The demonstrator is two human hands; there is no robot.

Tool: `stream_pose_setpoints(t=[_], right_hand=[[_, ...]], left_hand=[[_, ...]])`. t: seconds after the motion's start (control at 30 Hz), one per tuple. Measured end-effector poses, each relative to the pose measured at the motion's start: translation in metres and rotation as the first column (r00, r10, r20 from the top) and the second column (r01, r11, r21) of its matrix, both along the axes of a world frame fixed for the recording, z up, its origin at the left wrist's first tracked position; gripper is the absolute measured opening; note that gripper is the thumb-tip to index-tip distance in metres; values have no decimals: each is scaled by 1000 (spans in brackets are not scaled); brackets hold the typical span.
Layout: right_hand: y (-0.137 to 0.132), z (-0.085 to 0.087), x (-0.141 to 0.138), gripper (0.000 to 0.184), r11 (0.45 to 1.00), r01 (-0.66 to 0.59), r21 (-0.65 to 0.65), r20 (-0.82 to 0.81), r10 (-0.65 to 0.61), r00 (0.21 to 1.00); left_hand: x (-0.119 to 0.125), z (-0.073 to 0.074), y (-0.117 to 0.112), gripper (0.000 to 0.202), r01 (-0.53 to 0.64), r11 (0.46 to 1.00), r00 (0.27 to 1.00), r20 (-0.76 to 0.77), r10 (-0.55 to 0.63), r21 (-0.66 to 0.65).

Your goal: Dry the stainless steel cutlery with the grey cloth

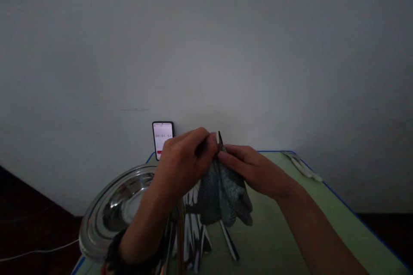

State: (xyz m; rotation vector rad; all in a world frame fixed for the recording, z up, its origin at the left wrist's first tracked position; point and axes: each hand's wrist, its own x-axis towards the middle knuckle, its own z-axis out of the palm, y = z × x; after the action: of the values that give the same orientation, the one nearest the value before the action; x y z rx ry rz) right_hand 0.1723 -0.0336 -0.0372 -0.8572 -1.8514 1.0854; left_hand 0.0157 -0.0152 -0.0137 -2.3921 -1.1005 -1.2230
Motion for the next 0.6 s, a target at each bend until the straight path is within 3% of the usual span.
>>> stream_pose_setpoints(t=[0.07,0.13,0.2,0.33,0.43,0.5,0.6], right_hand=[[0,2,7,33,997,60,55,106,-65,992],[-2,4,10,33,988,90,125,240,-118,964],[-5,5,10,33,983,76,168,375,-135,917],[-8,4,8,33,977,80,196,499,-170,850],[-4,5,19,35,947,177,269,557,-303,773],[0,8,31,36,873,331,359,564,-485,668],[0,12,42,41,686,548,479,496,-727,475]], left_hand=[[-5,4,0,29,86,978,993,-66,-100,-191],[-10,5,1,30,145,907,965,-146,-218,-396],[-13,3,3,33,151,842,929,-218,-300,-518],[-12,-5,7,40,144,832,907,-265,-328,-536],[-14,-8,11,43,93,828,913,-285,-293,-553],[-16,-10,14,45,50,840,923,-297,-246,-541],[-15,-12,17,46,14,868,942,-286,-179,-496]])
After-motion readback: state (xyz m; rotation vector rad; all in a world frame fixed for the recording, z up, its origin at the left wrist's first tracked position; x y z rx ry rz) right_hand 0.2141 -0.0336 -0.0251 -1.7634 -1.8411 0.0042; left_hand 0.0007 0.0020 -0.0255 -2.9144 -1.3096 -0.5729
